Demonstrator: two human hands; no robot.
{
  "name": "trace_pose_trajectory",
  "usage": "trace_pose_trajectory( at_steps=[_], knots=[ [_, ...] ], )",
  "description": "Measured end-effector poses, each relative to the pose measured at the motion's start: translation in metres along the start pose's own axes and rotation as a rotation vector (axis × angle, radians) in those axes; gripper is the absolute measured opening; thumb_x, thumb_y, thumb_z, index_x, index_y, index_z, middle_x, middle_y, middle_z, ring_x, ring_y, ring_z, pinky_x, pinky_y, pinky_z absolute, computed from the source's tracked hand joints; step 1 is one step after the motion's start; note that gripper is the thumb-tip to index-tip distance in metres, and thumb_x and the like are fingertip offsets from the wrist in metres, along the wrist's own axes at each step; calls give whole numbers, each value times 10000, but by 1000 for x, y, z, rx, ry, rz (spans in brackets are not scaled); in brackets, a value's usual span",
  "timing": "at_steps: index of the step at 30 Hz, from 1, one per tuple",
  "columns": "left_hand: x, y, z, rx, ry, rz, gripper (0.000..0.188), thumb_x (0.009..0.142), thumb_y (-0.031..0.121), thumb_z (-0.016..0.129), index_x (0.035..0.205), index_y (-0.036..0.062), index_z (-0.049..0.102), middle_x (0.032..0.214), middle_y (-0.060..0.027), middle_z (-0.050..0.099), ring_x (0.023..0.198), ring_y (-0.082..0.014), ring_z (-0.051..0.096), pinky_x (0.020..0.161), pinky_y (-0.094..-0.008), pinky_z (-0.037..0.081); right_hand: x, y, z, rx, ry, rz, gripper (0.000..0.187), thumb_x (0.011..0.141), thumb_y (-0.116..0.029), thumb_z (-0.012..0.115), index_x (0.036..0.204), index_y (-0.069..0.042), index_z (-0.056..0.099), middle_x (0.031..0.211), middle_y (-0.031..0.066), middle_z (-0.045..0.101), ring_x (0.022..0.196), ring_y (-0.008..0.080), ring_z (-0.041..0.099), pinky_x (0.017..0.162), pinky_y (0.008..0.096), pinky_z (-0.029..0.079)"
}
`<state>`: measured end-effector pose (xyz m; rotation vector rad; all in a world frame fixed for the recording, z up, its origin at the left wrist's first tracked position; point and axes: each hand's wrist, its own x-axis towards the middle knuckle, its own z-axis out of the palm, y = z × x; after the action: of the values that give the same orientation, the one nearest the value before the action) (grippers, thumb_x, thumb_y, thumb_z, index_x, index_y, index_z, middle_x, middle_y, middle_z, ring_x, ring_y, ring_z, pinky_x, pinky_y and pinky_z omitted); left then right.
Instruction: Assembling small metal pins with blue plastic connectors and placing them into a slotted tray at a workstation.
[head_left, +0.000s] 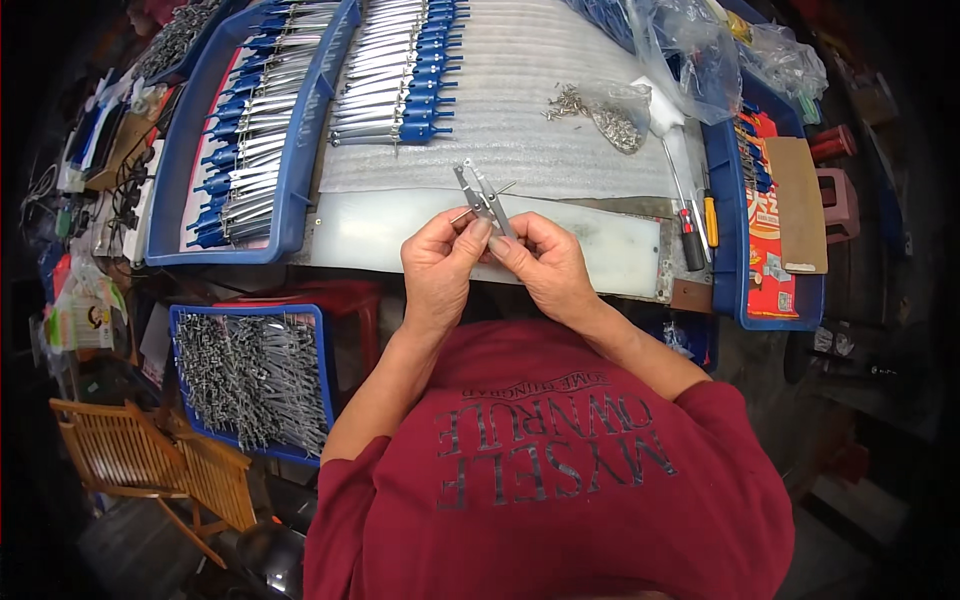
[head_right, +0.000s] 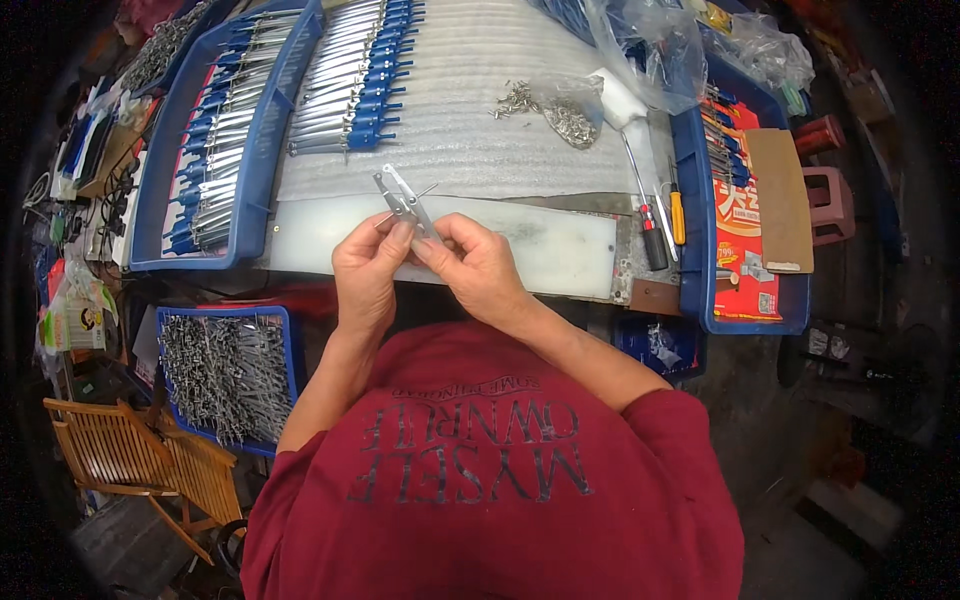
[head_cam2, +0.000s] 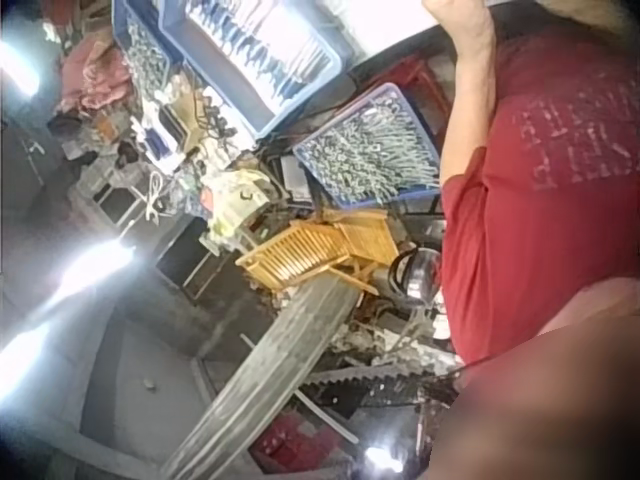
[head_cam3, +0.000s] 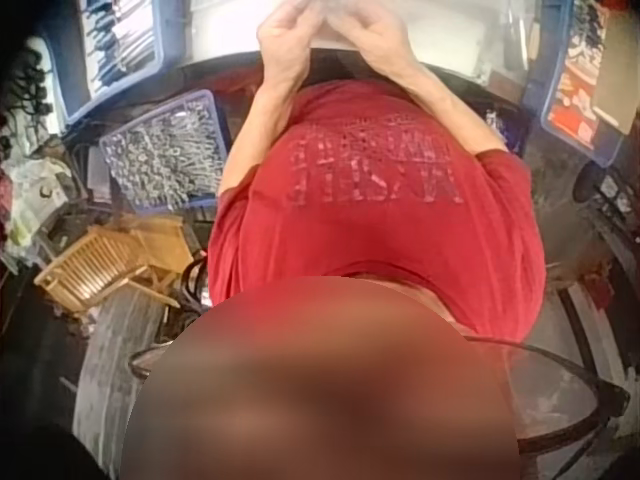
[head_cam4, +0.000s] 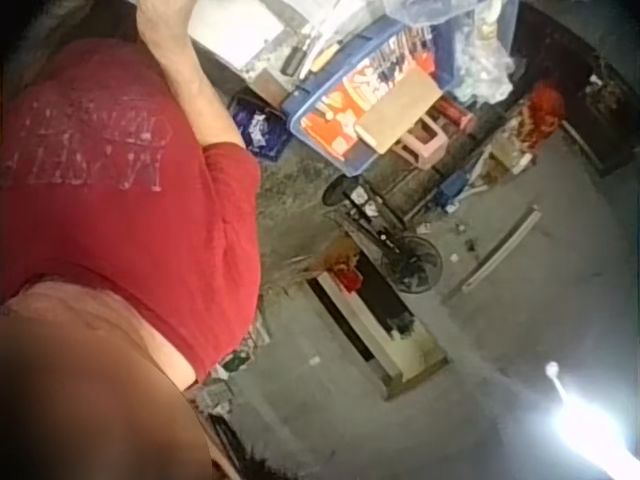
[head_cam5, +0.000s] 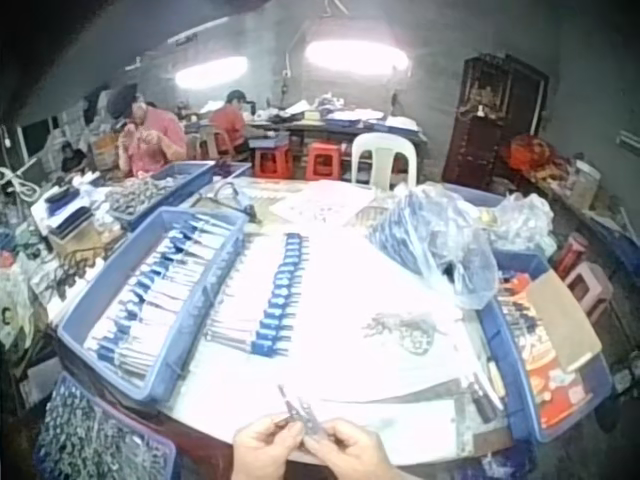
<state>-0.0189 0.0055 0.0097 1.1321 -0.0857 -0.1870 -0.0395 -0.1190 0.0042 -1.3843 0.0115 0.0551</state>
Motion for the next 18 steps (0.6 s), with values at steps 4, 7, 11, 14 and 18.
trace_pose_trajectory(
  at_steps=[4,7,11,14,18],
  knots=[
    [1,1,1,-6,24,-5,145,846,94,510,923,-26,534,781,-26,564,664,-68,502,592,-204,424,-1,-10,-4,-107,-78,28,147,825,-137,552,814,10,539,645,-1,535,596,36,471,521,190,401],
    [1,3,1,16,6,-32,141,856,108,495,916,-16,522,769,-17,553,660,-64,498,592,-204,422,0,-11,-8,-73,-130,87,140,842,-138,526,839,1,529,669,-7,521,594,35,455,507,189,393],
    [0,1,0,-1,-8,-62,153,859,117,493,920,-20,524,775,-19,556,661,-62,498,590,-205,422,0,-12,-9,-146,-126,38,137,858,-140,502,844,-4,515,670,-13,508,587,32,439,500,181,381],
    [-1,1,0,-2,-24,-56,159,860,121,491,925,-22,523,775,-21,557,657,-63,499,592,-207,423,-2,-12,-9,-121,-124,59,135,855,-140,505,832,-7,511,669,-16,506,584,32,438,506,178,379],
    [-3,1,0,-12,-42,-82,165,860,119,490,935,-24,523,781,-24,559,663,-65,502,594,-205,424,1,-12,-16,-91,-169,89,134,849,-138,514,860,-4,516,692,-12,516,610,37,453,541,181,389]
  ],
)
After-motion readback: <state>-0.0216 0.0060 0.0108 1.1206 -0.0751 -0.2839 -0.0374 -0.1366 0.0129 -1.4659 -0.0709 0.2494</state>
